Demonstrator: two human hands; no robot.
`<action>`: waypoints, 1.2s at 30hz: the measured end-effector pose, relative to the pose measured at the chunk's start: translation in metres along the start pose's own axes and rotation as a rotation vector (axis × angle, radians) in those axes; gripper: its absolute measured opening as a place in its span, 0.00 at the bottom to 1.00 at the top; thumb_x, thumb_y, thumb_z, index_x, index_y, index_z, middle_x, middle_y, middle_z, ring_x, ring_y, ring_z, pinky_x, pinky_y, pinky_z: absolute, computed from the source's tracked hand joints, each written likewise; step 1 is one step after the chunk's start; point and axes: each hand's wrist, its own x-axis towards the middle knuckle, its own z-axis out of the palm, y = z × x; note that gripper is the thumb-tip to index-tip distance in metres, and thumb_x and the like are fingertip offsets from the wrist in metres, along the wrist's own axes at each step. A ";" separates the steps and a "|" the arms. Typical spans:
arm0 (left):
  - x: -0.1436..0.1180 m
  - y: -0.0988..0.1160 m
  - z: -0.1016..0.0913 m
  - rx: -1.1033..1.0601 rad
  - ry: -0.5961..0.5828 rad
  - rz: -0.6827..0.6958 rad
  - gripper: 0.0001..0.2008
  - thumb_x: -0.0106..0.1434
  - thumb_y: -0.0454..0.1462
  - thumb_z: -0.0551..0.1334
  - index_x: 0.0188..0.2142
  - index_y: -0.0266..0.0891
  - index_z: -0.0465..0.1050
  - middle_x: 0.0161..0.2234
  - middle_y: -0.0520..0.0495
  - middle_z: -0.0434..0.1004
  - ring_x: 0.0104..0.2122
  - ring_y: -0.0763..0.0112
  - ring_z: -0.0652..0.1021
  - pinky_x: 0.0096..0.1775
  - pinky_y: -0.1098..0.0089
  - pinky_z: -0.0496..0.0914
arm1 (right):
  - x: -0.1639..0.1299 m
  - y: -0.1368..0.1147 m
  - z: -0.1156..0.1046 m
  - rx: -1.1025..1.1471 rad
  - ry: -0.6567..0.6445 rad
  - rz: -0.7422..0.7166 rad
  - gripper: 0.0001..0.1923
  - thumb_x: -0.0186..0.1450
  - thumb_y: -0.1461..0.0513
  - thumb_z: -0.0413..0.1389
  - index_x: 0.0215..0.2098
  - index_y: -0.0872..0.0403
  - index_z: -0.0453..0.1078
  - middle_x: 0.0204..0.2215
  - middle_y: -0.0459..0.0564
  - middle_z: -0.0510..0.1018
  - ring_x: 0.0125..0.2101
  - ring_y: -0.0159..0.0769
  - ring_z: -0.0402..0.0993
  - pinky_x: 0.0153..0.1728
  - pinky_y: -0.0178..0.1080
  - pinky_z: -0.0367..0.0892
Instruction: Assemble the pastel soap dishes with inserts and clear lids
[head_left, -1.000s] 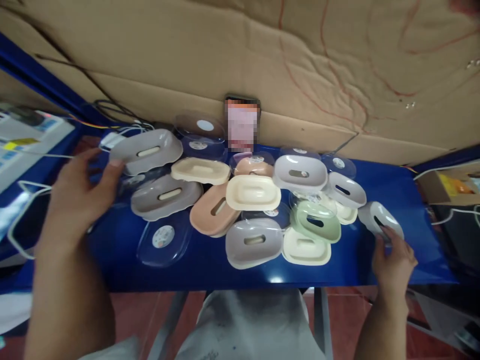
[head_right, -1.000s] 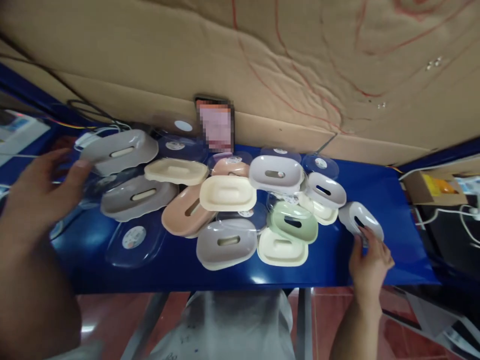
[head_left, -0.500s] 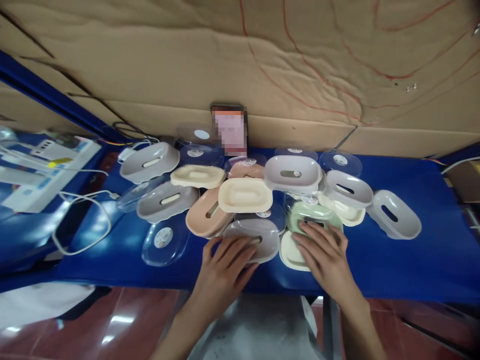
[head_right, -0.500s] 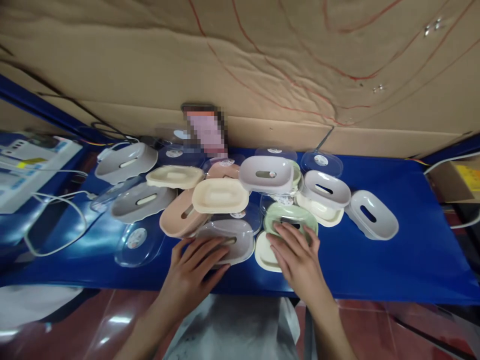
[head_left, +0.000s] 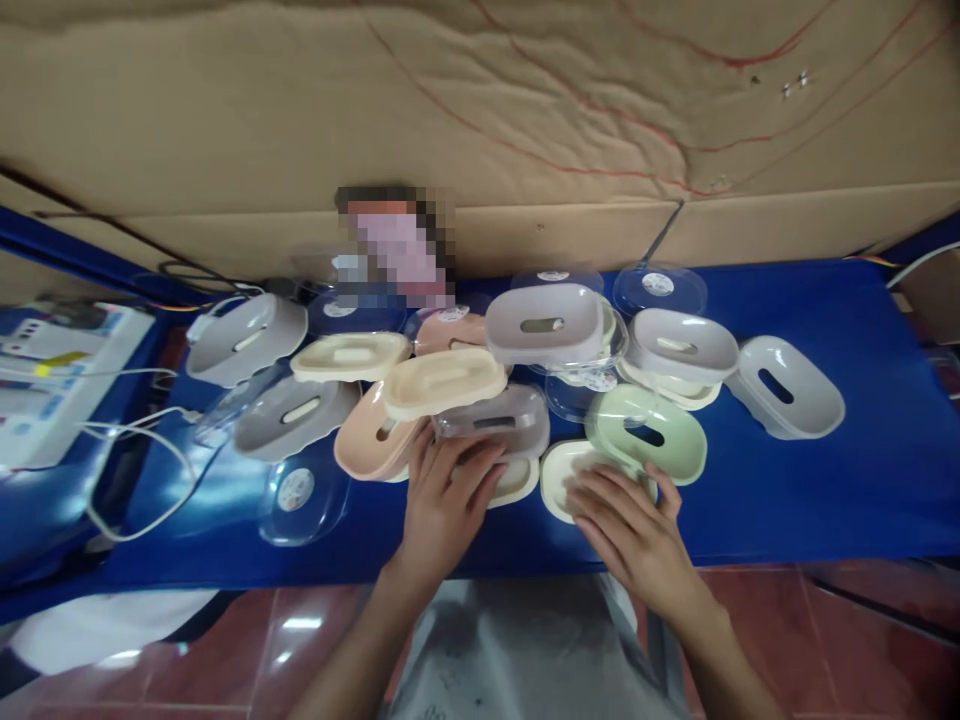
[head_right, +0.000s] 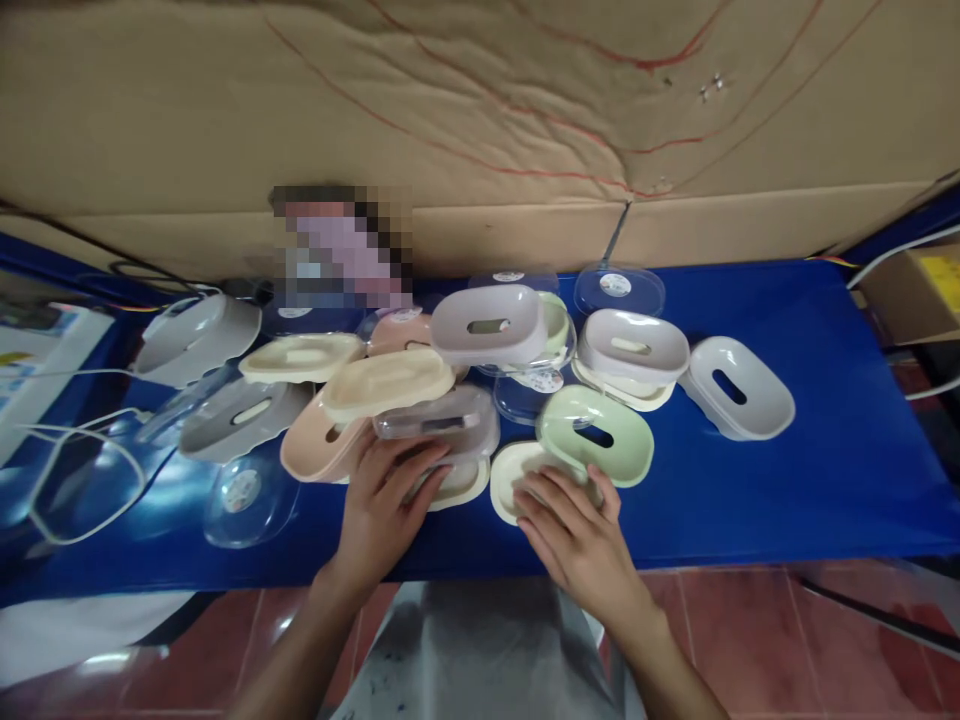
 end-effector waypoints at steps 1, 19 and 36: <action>0.002 0.000 0.003 0.038 0.014 -0.003 0.11 0.72 0.32 0.68 0.51 0.46 0.77 0.48 0.44 0.80 0.50 0.58 0.82 0.65 0.44 0.69 | 0.002 0.001 -0.001 0.010 -0.012 0.000 0.13 0.77 0.62 0.58 0.57 0.46 0.78 0.56 0.46 0.85 0.57 0.40 0.82 0.77 0.51 0.41; -0.068 -0.001 -0.027 0.000 -0.158 0.025 0.15 0.69 0.29 0.70 0.53 0.40 0.76 0.54 0.36 0.76 0.54 0.52 0.79 0.55 0.49 0.76 | 0.038 -0.020 0.021 -0.009 -0.051 -0.075 0.21 0.75 0.61 0.60 0.66 0.48 0.73 0.63 0.54 0.80 0.65 0.49 0.73 0.70 0.59 0.65; -0.069 -0.037 -0.045 -0.019 -0.247 0.108 0.18 0.71 0.33 0.69 0.59 0.42 0.76 0.61 0.38 0.79 0.67 0.47 0.73 0.61 0.49 0.76 | 0.035 -0.036 0.021 0.057 -0.174 -0.297 0.15 0.76 0.65 0.58 0.58 0.50 0.78 0.57 0.49 0.84 0.59 0.42 0.78 0.66 0.52 0.70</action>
